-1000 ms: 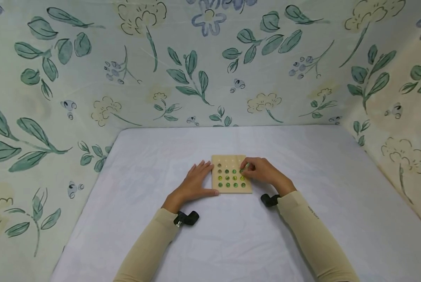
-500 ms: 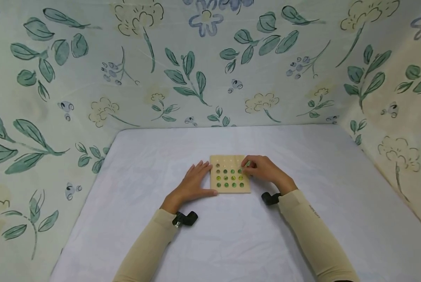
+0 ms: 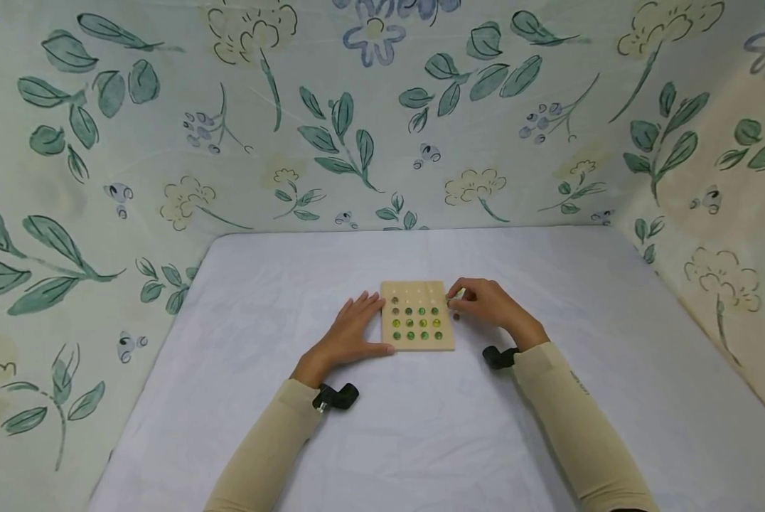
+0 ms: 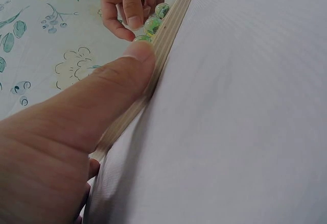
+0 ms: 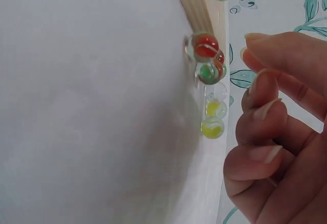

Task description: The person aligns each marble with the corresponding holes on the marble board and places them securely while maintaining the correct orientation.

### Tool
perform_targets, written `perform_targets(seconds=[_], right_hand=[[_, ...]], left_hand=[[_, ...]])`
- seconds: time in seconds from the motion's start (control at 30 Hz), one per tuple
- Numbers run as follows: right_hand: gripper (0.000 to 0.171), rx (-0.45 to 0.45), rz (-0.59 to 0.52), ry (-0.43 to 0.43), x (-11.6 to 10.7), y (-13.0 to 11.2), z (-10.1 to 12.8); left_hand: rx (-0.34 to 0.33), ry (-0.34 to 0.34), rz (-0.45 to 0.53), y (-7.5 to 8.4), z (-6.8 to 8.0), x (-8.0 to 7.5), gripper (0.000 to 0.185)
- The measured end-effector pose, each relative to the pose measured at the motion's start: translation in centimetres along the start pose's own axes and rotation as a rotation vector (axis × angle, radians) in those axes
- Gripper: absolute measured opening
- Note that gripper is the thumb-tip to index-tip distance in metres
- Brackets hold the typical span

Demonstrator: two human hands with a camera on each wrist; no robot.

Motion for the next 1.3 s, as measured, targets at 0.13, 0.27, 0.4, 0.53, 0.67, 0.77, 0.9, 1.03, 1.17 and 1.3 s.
perform_targets(seconds=[0.13, 0.27, 0.4, 0.53, 0.67, 0.77, 0.9, 1.03, 1.17, 1.3], right_hand=[[0.016, 0.007, 0.011, 0.011, 0.0, 0.2, -0.1], [0.016, 0.003, 0.011, 0.019, -0.1, 0.2, -0.2], [0.015, 0.003, 0.015, 0.027, -0.2, 0.4, -0.4], [0.014, -0.005, 0.011, 0.032, -0.3, 0.8, -0.7], [0.014, -0.010, -0.001, 0.030, -0.4, 1.0, -1.0], [0.014, 0.005, -0.006, 0.029, -0.5, 1.2, -1.2], [0.015, 0.011, -0.016, 0.028, -0.6, 1.4, -1.4], [0.015, 0.001, -0.021, 0.030, -0.8, 1.7, -1.5], [0.016, -0.015, -0.023, 0.030, -1.0, 1.9, -1.6], [0.017, -0.017, -0.023, 0.028, -1.0, 2.0, -1.6]], left_hand=[[0.005, 0.000, -0.009, -0.1, 0.0, 0.1, 0.104], [0.011, 0.007, -0.014, -0.1, 0.0, 0.1, 0.104], [0.012, 0.001, -0.005, -0.1, 0.0, 0.0, 0.104], [0.007, -0.005, -0.005, -0.1, 0.0, 0.0, 0.104], [0.005, 0.003, -0.006, -0.1, 0.0, 0.1, 0.104], [0.002, -0.007, -0.002, -0.2, 0.0, 0.1, 0.104], [-0.002, -0.011, -0.002, -0.1, -0.1, 0.2, 0.104], [-0.004, -0.003, -0.006, 0.0, 0.0, 0.1, 0.104], [-0.006, -0.005, -0.006, 0.1, 0.0, -0.1, 0.104], [-0.009, -0.017, -0.007, 0.2, 0.0, -0.2, 0.103]])
Point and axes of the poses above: each hand's wrist, its own z-axis away from the middle knuckle, its own x-axis out of the palm, y = z × x, the point moved 2 cm from there along -z, towards the middle knuckle, and after that the axes turned 15 degrees about -z, right-handed, at the moved point
